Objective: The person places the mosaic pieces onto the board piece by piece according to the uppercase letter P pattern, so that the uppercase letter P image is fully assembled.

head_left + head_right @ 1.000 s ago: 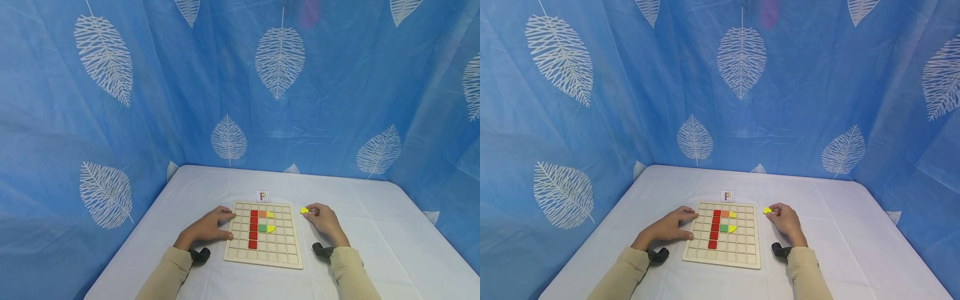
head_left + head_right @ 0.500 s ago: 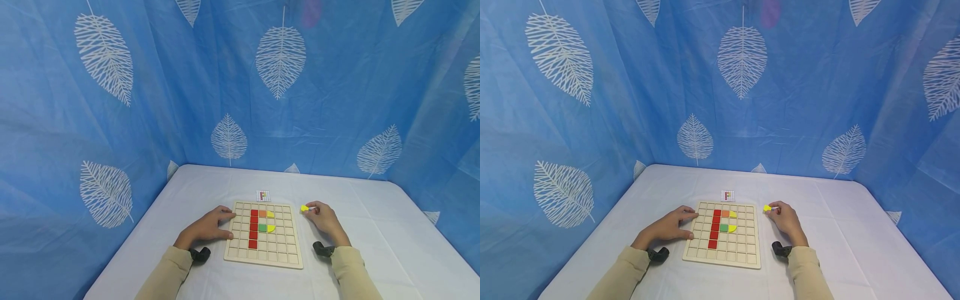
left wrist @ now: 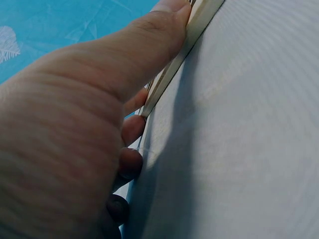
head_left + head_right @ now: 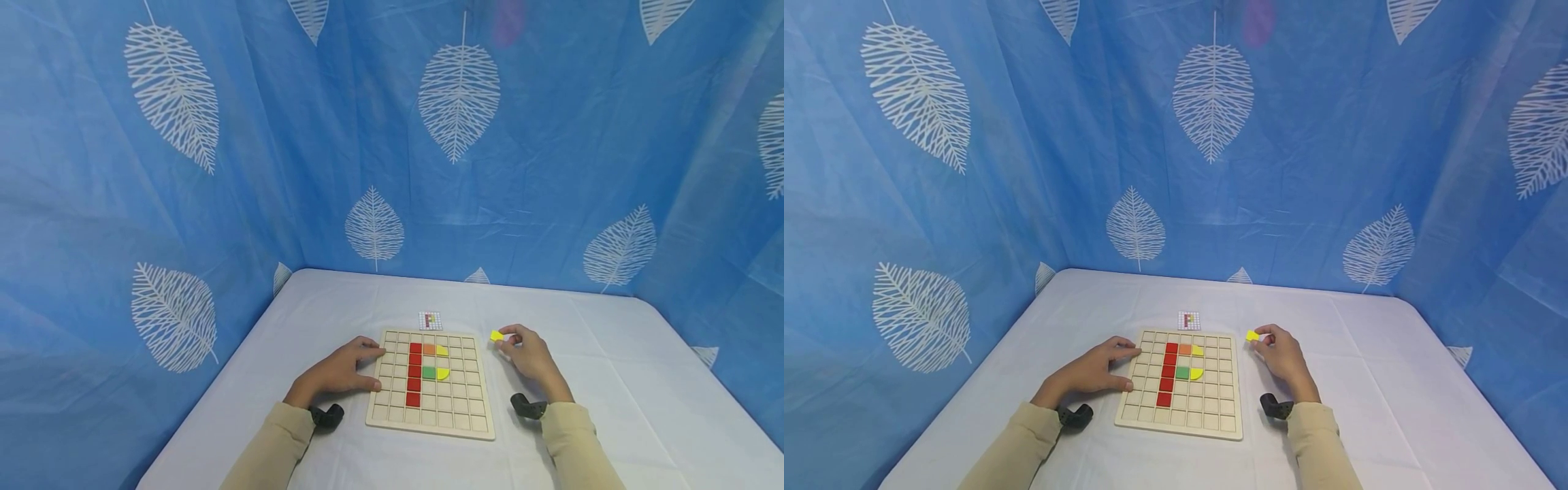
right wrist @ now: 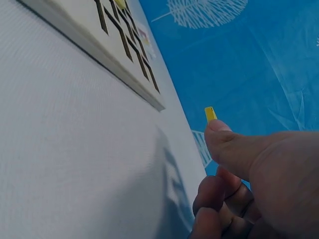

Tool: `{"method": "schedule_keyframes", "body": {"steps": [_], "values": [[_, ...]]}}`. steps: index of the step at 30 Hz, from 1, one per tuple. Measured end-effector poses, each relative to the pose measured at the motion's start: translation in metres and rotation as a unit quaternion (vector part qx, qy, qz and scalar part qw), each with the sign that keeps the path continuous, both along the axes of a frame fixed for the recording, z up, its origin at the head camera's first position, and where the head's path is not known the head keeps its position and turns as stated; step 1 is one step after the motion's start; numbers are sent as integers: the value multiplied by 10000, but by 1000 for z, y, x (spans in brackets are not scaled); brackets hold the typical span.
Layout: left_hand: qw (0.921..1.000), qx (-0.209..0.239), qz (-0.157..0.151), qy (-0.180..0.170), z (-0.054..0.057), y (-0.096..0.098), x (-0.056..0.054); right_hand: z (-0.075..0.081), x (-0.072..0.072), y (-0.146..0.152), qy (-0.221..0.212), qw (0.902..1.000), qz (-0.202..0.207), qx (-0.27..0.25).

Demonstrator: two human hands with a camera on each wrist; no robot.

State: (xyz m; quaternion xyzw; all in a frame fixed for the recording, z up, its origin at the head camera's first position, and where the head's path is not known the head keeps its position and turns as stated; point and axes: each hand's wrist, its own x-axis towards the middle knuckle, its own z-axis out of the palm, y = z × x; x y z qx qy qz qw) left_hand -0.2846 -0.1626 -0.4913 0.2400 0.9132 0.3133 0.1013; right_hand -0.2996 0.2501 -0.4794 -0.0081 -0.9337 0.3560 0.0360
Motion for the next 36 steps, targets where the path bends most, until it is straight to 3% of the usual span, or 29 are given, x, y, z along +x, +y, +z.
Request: {"method": "schedule_keyframes", "body": {"steps": [16, 36], "values": [[10000, 9, 67, -58, -1, 0, 1, 6, -1, -13, 105, 9996, 140, -215], [10000, -21, 18, -16, 0, 1, 0, 29, 8, -36, 188, 9957, 366, -829]]}}
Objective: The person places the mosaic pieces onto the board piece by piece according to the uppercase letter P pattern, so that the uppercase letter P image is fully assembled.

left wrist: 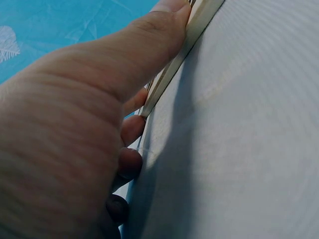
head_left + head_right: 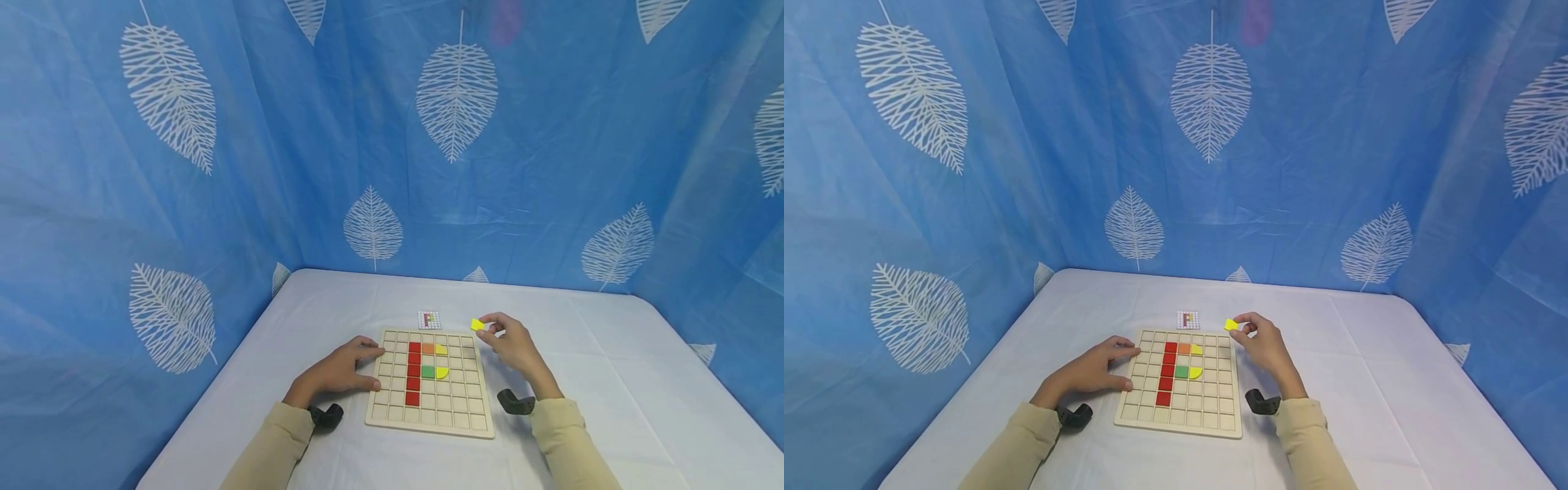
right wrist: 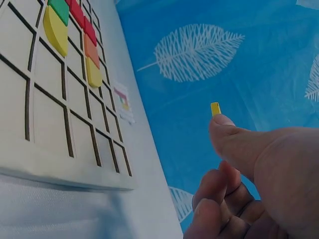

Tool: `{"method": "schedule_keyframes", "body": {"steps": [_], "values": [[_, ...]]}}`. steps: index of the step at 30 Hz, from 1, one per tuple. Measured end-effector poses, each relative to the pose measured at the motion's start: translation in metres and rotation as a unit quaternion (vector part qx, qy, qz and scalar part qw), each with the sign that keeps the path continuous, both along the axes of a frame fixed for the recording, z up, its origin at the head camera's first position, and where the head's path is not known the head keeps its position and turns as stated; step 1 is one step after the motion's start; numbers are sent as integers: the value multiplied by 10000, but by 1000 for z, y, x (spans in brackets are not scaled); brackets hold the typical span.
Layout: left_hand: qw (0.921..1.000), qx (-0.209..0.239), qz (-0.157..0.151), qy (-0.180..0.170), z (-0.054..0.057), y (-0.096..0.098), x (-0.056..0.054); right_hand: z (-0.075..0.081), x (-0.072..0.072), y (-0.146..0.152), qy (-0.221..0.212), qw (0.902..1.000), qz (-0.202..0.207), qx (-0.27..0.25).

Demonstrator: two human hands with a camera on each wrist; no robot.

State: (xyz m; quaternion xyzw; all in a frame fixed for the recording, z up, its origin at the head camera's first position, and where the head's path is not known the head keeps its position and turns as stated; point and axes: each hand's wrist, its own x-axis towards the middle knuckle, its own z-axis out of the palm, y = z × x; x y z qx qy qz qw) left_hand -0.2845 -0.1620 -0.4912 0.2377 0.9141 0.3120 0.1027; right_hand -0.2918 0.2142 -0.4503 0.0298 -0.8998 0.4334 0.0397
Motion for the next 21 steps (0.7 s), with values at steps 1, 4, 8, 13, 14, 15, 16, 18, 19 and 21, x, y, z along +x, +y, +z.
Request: {"method": "schedule_keyframes", "body": {"steps": [1, 4, 8, 13, 14, 15, 16, 18, 19, 21], "values": [[10000, 5, -1, 2, 0, 0, 0, 1, 0, -1, 11, 10000, 36, 4], [10000, 25, -15, -11, 1, 0, 0, 0, 0, -4, 20, 9999, 146, 51], [10000, 32, -28, -43, 0, 0, -1, -5, -2, -9, 0, 9996, 253, 142], [10000, 2, -31, -42, -2, 0, -2, -10, -2, -17, 35, 9992, 333, 213], [10000, 1, -26, -45, -2, 0, -2, -10, -2, -19, 37, 9991, 357, 219], [10000, 8, -20, -53, -2, 0, -2, -11, -2, -20, 32, 9990, 384, 228], [10000, 15, -12, -61, -2, 0, -2, -11, -1, -22, 29, 9989, 417, 230], [10000, 23, 0, -65, -2, 0, -2, -12, 0, -25, 15, 9986, 482, 234], [10000, 22, 3, -64, -2, 0, -2, -12, 0, -27, 18, 9984, 502, 251], [10000, 15, 12, -58, -1, 0, -2, -13, 1, -30, 12, 9982, 536, 282]]}}
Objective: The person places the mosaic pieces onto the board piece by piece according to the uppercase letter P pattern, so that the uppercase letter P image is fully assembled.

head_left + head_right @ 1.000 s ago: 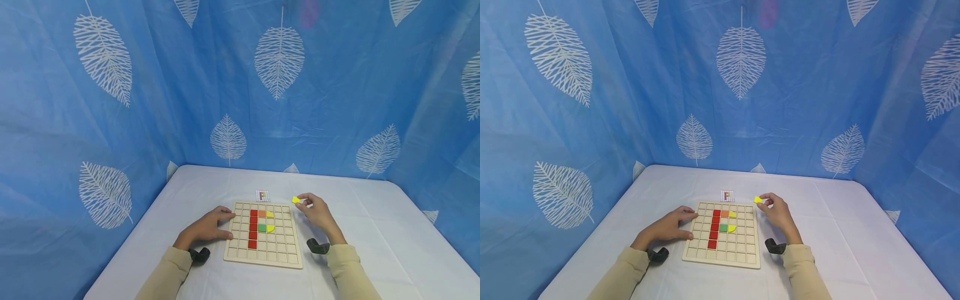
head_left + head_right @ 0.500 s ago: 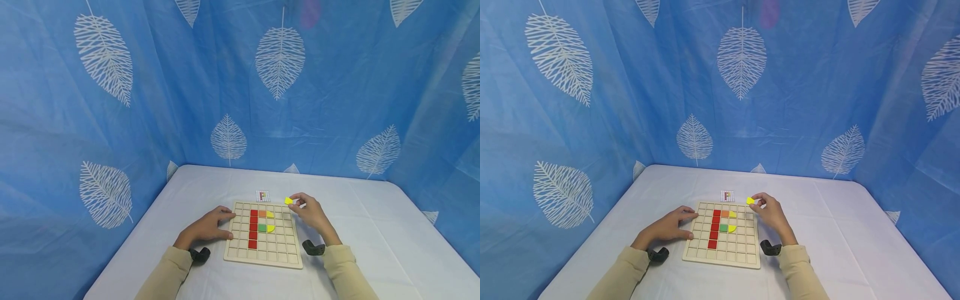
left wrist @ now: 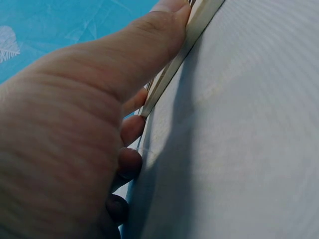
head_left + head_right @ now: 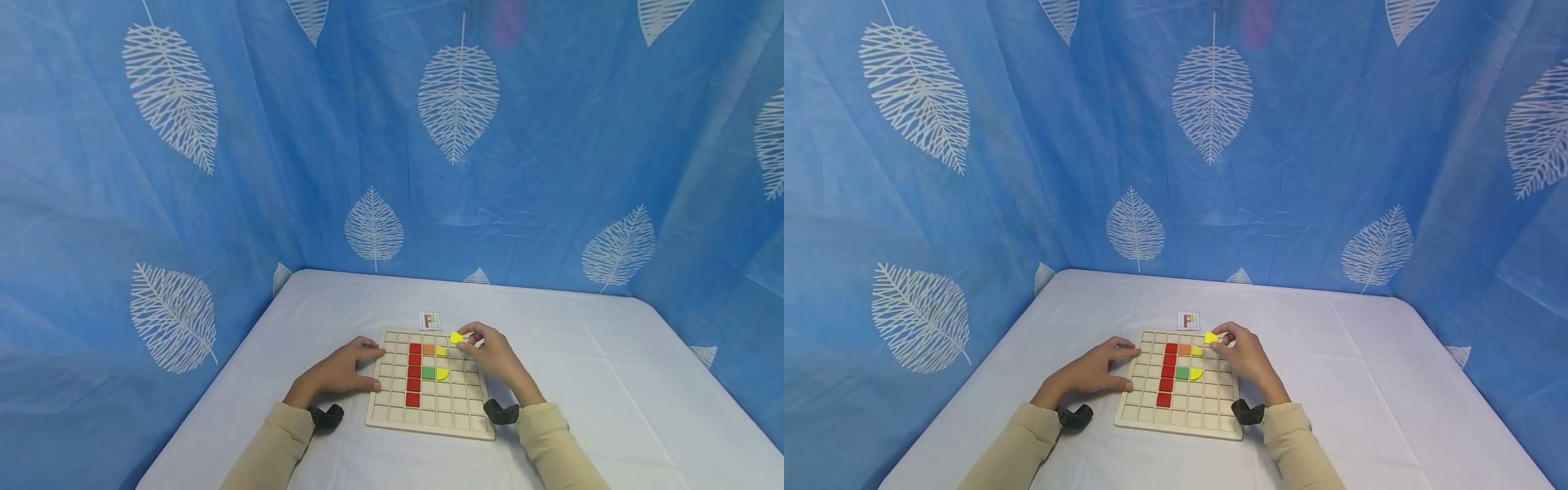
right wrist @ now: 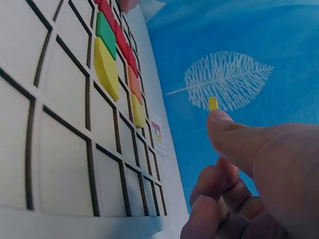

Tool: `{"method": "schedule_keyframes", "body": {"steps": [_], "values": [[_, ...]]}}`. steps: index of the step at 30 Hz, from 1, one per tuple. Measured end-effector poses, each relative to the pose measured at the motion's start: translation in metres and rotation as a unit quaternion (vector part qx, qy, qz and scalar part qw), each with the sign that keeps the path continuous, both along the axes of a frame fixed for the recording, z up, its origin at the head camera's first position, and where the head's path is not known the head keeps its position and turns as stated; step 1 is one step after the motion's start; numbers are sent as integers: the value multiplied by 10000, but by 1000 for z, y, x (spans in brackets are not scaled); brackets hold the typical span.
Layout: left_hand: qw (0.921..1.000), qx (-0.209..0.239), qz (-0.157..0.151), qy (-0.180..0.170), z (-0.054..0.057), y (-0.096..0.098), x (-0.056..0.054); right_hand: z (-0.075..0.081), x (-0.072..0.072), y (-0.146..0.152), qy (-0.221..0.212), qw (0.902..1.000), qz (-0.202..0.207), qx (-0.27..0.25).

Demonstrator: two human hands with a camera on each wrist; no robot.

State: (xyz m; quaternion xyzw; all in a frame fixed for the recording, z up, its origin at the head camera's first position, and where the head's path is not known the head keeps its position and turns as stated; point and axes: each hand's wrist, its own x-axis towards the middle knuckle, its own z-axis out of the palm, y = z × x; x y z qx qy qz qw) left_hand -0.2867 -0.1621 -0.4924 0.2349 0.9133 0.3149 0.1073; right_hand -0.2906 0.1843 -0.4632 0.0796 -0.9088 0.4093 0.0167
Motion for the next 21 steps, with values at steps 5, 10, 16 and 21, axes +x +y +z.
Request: {"method": "schedule_keyframes", "body": {"steps": [5, 10, 16, 21], "values": [[10000, -22, -11, 25, 0, 0, 0, -5, 1, -6, 25, 9998, 66, 167], [10000, -14, -23, 39, -1, 0, -1, -9, 3, -11, 69, 9994, 250, 209], [10000, 13, 12, 18, -1, 0, 0, -12, 3, -15, 65, 9993, 289, 232], [10000, 23, -20, 47, -1, -1, 1, -15, 4, -19, 26, 9991, 351, 249]]}}
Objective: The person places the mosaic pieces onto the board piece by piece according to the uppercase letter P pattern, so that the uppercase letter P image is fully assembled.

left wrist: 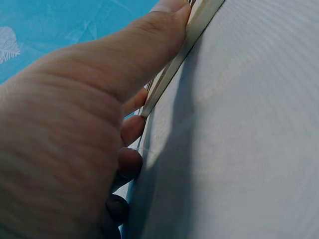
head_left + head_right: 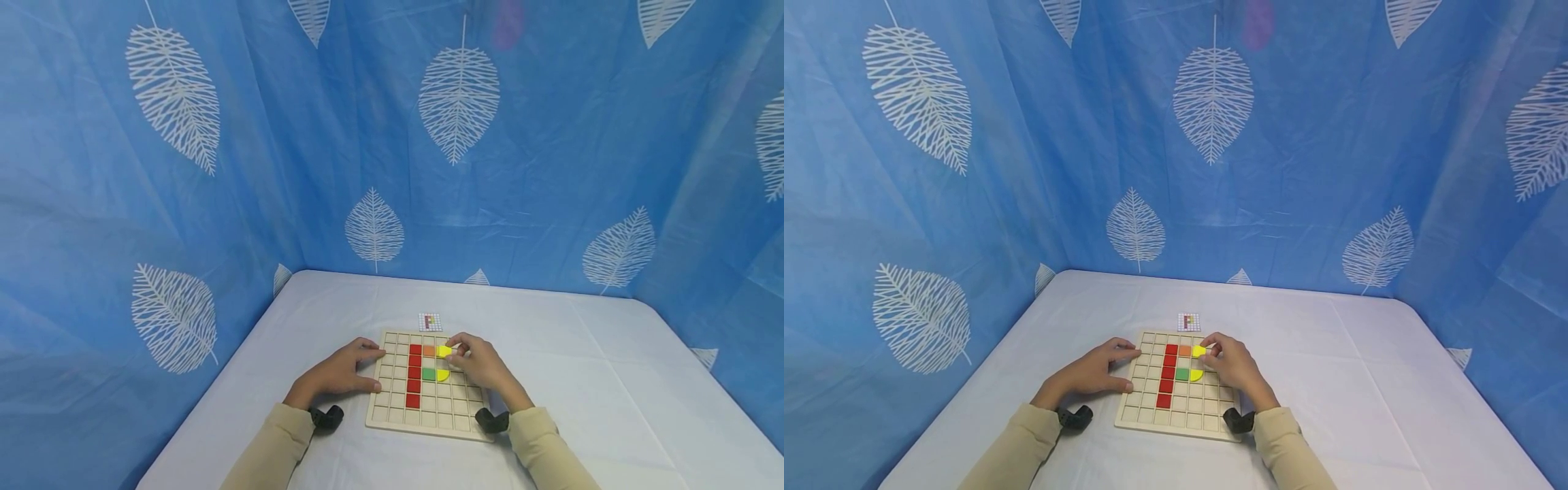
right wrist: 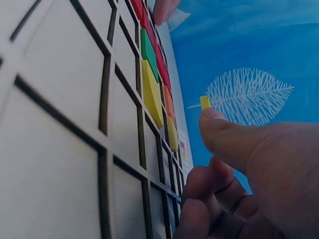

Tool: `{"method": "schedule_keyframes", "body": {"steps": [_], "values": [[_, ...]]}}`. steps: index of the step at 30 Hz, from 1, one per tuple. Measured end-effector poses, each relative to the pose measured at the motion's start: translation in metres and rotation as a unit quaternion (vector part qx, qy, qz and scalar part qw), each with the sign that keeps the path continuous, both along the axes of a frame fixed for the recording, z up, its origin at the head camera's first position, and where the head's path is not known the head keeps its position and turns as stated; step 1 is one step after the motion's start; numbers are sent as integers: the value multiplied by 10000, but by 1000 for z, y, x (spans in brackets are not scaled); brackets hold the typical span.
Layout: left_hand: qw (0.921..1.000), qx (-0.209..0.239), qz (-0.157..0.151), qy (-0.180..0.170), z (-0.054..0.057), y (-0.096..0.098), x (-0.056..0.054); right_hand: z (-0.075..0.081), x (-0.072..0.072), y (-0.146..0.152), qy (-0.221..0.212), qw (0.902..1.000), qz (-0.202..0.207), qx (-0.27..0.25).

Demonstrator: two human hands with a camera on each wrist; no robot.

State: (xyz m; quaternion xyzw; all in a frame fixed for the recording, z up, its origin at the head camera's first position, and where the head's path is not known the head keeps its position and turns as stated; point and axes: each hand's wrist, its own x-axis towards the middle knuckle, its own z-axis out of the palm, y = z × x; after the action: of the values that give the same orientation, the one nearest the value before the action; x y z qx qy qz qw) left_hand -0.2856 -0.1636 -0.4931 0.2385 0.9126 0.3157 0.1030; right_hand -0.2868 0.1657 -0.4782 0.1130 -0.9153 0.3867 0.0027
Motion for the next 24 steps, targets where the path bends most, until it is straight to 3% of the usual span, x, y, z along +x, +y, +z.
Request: {"method": "schedule_keyframes", "body": {"steps": [24], "values": [[10000, -19, 21, 12, 1, 1, 0, -2, 6, -7, -111, 9987, -104, 477]]}}
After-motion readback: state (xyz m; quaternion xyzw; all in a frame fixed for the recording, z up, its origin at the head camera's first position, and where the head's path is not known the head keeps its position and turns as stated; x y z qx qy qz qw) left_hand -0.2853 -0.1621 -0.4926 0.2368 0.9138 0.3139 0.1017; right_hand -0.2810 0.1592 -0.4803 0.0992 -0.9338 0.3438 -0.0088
